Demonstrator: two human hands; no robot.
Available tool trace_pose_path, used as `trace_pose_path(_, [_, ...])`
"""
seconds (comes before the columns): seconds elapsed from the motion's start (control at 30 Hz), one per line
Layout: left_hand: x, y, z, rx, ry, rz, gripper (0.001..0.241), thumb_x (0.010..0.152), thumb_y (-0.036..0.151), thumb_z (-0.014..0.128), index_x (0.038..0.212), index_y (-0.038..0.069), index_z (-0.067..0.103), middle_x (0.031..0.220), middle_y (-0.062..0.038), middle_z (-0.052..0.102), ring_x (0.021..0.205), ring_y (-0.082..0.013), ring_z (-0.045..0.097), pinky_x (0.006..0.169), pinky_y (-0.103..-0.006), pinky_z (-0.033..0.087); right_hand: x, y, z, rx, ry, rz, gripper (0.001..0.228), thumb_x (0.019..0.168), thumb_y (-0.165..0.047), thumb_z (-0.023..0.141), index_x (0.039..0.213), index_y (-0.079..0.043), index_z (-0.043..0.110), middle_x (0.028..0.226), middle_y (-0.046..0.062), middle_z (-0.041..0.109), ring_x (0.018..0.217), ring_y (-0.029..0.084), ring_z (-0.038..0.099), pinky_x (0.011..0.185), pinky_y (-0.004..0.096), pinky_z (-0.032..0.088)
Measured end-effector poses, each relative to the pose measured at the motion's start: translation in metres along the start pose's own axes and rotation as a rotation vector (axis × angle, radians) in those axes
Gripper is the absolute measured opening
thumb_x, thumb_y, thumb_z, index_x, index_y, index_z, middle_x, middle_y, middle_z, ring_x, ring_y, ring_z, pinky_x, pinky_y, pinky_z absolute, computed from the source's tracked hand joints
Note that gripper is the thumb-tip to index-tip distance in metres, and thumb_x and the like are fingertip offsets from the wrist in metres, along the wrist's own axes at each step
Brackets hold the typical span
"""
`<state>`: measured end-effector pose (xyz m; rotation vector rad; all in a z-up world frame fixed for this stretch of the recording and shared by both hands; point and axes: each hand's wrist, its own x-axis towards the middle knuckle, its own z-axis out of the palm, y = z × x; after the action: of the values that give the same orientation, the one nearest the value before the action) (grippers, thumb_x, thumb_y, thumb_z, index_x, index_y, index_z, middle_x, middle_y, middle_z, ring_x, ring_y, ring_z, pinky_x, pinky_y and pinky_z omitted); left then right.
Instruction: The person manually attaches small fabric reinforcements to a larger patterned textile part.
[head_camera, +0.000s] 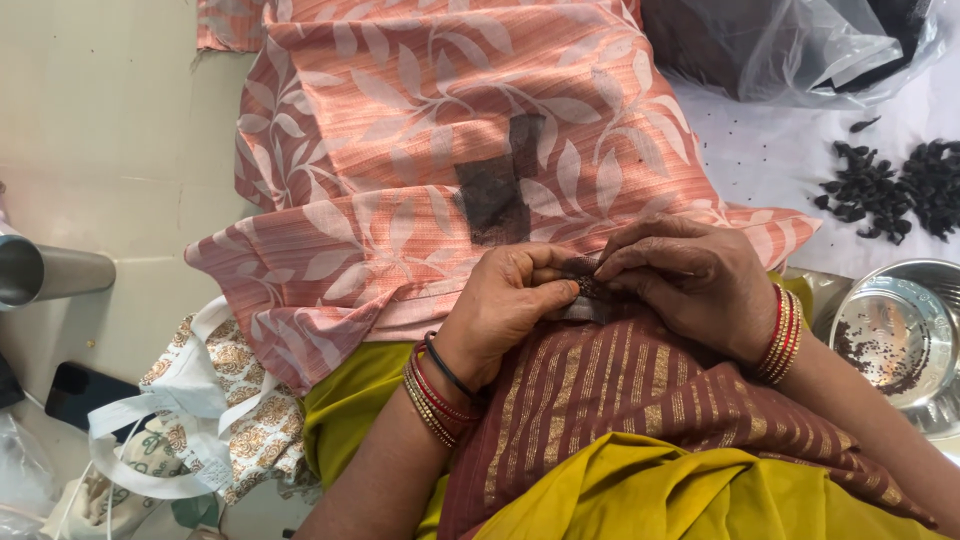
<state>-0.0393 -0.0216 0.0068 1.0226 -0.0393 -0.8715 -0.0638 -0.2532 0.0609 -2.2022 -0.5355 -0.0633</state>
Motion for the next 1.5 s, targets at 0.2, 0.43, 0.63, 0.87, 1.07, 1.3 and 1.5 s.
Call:
trace_pose_path(0.2, [0.001,0.004,0.01,0.249,0.053,0.092,0.026,0.093,-0.003,0.063,0.119,-0.004,0.069,0.104,-0.005,0.075,0.091,-0.008,0.07,0.083,-0.0229,0.058,0.002,0.0,0.003,0.018,0.015,-0.026,0.015,0.08,-0.004,0.078,0.094,-0.008,0.076,0.101,0.007,0.076,0.094,0.022,0.075,0.083,0.032,0.059])
trace_pose_path(0.43, [-0.006,0.028,0.03,0.638,0.225,0.102,0.024,0.085,0.002,0.064,0.107,-0.002,0.07,0.089,-0.01,0.08,0.078,-0.0106,0.075,0.069,-0.0245,0.061,0.002,-0.008,0.006,0.002,-0.003,0.11,0.017,0.081,-0.005,0.078,0.098,-0.006,0.075,0.098,0.007,0.076,0.082,0.02,0.076,0.07,0.029,0.061])
trace_pose_path(0.63, [-0.006,0.026,0.031,0.69,0.22,0.146,0.022,0.083,0.002,0.061,0.102,-0.002,0.071,0.085,-0.012,0.08,0.075,-0.0136,0.078,0.069,-0.0261,0.061,-0.004,0.0,0.009,-0.035,0.024,0.073,0.02,0.082,-0.008,0.08,0.101,-0.008,0.075,0.094,0.006,0.076,0.083,0.02,0.076,0.072,0.031,0.06])
trace_pose_path(0.87, [-0.005,0.028,0.034,0.865,0.276,0.183,0.022,0.08,0.006,0.065,0.101,0.001,0.069,0.088,-0.012,0.079,0.083,-0.0215,0.079,0.075,-0.0325,0.061,0.006,-0.01,0.008,0.001,0.004,-0.006,0.032,0.082,-0.007,0.077,0.114,-0.007,0.074,0.103,0.008,0.076,0.09,0.024,0.075,0.076,0.033,0.06])
trace_pose_path(1.07, [-0.006,0.026,0.033,0.863,0.271,0.233,0.037,0.079,0.007,0.063,0.116,0.004,0.059,0.094,-0.012,0.079,0.093,-0.0262,0.078,0.083,-0.0361,0.059,0.006,-0.007,0.007,-0.02,-0.062,0.017,0.031,0.079,-0.007,0.078,0.11,-0.013,0.078,0.094,0.007,0.074,0.079,0.023,0.073,0.068,0.034,0.058])
trace_pose_path(1.3, [-0.007,0.033,0.034,0.777,0.231,0.162,0.045,0.083,0.008,0.063,0.128,0.004,0.056,0.088,-0.011,0.079,0.084,-0.021,0.078,0.079,-0.0338,0.06,0.004,0.0,0.007,0.008,-0.027,0.039,0.016,0.081,-0.006,0.079,0.097,-0.008,0.077,0.093,0.007,0.074,0.082,0.021,0.073,0.072,0.031,0.057])
trace_pose_path(1.5, [-0.003,0.013,0.019,0.294,0.064,0.071,0.029,0.104,0.001,0.056,0.134,0.001,0.054,0.092,-0.006,0.069,0.084,-0.0136,0.068,0.081,-0.0315,0.06,0.001,0.004,0.006,0.273,0.004,0.292,0.012,0.087,-0.001,0.076,0.099,-0.002,0.075,0.094,0.004,0.075,0.086,0.01,0.075,0.077,0.024,0.061])
